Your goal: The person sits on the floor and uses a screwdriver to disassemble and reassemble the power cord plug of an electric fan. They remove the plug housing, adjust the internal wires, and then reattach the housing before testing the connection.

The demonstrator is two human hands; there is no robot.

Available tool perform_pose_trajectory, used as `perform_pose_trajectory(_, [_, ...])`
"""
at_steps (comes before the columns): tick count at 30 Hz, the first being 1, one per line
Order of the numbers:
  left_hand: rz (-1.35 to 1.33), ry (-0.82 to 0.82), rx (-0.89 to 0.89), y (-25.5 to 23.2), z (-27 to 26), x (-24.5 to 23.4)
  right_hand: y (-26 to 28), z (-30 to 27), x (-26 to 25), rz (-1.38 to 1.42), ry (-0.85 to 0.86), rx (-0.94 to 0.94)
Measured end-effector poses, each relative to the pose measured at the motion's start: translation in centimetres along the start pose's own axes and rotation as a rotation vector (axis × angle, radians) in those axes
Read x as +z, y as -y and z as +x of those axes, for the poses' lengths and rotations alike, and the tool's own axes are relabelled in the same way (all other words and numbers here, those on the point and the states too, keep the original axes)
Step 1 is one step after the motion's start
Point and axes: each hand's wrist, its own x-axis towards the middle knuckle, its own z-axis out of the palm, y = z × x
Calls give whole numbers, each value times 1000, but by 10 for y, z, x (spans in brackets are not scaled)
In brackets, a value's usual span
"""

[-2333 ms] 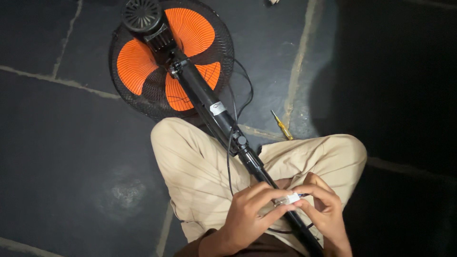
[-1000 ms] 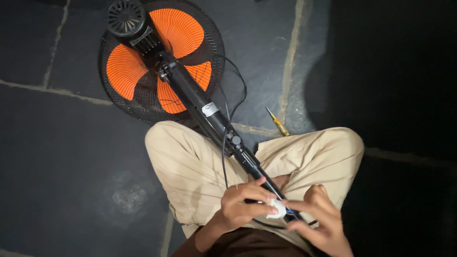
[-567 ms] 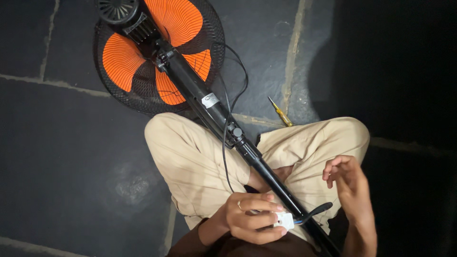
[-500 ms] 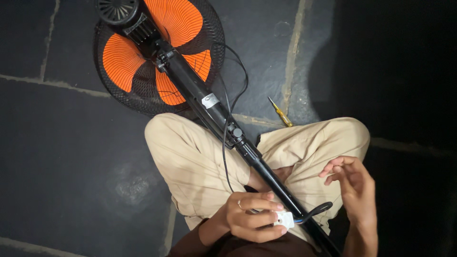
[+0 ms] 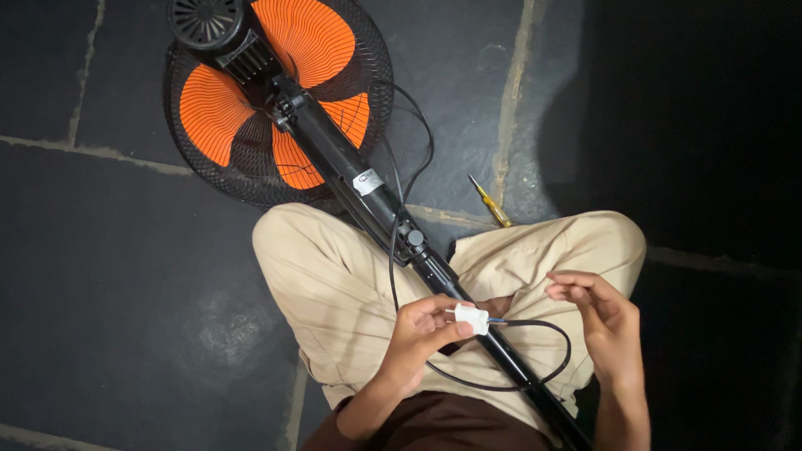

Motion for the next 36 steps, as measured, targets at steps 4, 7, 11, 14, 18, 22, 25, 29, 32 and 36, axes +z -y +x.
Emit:
perform_pose_trajectory(4, [6,-1,-39,1,0,-2,12,-1,5,21,16,24])
perform_pose_trajectory(7, [26,-2,9,-1,0,2,22,-6,9,-12,-58,-22])
perform_pose_trajectory(11, [92,40,154,-7,-2,9,29,-17,13,30,-132,-82])
perform_pose_trajectory(14, [661,94,587,-18,-7,12,29,-32,15,71,-130,-133])
perform_pose_trajectory(18, [678,319,853,-29,-14,20,30,-43,14,104,93,-257])
perform_pose_trajectory(22, [579,492,992,-39,-6,20,42,-50,11,-31,331,-253])
perform_pose_trajectory(25, [585,496,993,-43,-6,21,52,-56,11,-35,406,-292])
perform_pose_trajectory(29, [617,513,1020,-49,-4,23,58,-57,15,-123,383,-280])
perform_pose_trajectory(32, [646,568,1016,-57,-6,25,62,-57,16,-129,415,-318])
perform_pose_trajectory(36, [759,563,1031,-65,-9,29,66,-59,23,-166,411,-359])
